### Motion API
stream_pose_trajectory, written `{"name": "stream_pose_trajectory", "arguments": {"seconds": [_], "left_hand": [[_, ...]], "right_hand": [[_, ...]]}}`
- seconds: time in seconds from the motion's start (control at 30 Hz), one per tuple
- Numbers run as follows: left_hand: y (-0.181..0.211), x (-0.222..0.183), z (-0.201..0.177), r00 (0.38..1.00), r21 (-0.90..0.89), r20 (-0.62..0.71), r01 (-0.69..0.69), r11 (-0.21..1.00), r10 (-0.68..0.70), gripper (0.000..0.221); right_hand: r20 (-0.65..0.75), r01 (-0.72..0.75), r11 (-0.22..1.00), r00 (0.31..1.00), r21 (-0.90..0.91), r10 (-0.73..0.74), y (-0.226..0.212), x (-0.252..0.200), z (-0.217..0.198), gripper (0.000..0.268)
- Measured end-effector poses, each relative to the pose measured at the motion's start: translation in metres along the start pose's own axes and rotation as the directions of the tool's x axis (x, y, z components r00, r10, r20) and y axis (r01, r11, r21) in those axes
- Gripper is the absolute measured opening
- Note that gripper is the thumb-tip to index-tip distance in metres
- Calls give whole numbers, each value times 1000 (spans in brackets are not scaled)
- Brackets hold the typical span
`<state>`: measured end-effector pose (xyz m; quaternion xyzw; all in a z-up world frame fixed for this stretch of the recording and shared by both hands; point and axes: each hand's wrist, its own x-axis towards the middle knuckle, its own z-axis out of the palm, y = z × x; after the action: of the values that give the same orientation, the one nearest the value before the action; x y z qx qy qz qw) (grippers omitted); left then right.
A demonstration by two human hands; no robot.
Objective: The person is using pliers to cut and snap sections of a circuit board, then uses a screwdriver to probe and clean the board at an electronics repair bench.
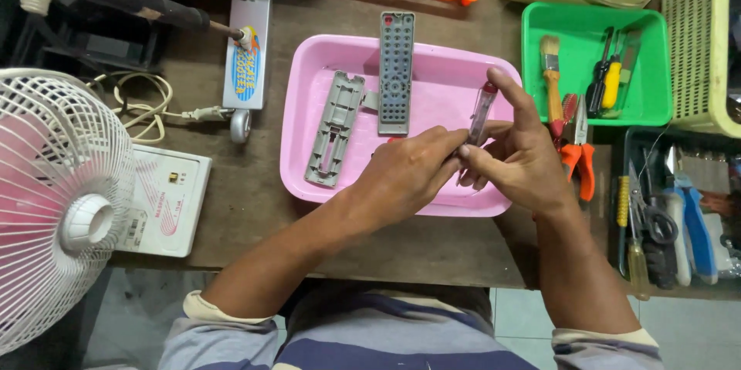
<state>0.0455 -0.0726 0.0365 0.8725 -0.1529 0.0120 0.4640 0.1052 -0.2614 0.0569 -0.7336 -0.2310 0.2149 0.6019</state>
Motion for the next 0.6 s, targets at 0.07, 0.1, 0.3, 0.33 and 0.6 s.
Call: {"name": "stream_pose_trajectory", "arguments": {"seconds": [0.07, 0.1, 0.3, 0.33, 0.6], "left_hand": [[-9, 0, -11, 998, 66, -31, -47, 997, 49, 26], [-13, 3, -16, 992, 134, -63, -96, 986, 105, 35], [-27, -4, -87, 965, 317, -260, 63, 946, 23, 24], [-32, -7, -94, 966, 316, -256, 64, 947, 20, 24], [-54, -25, -90, 960, 434, 141, 159, 887, -242, 20]], "right_hand": [[-82, 45, 998, 995, -34, -48, 8, -1, -2, 83], [-162, 92, 993, 981, -78, -103, 12, 0, -4, 73], [-448, 56, 964, 877, -258, -171, 32, 8, -32, 69], [-450, 53, 965, 878, -255, -167, 31, 8, -32, 69], [-417, 118, 947, 876, -299, -241, 47, 11, -38, 64]]}}
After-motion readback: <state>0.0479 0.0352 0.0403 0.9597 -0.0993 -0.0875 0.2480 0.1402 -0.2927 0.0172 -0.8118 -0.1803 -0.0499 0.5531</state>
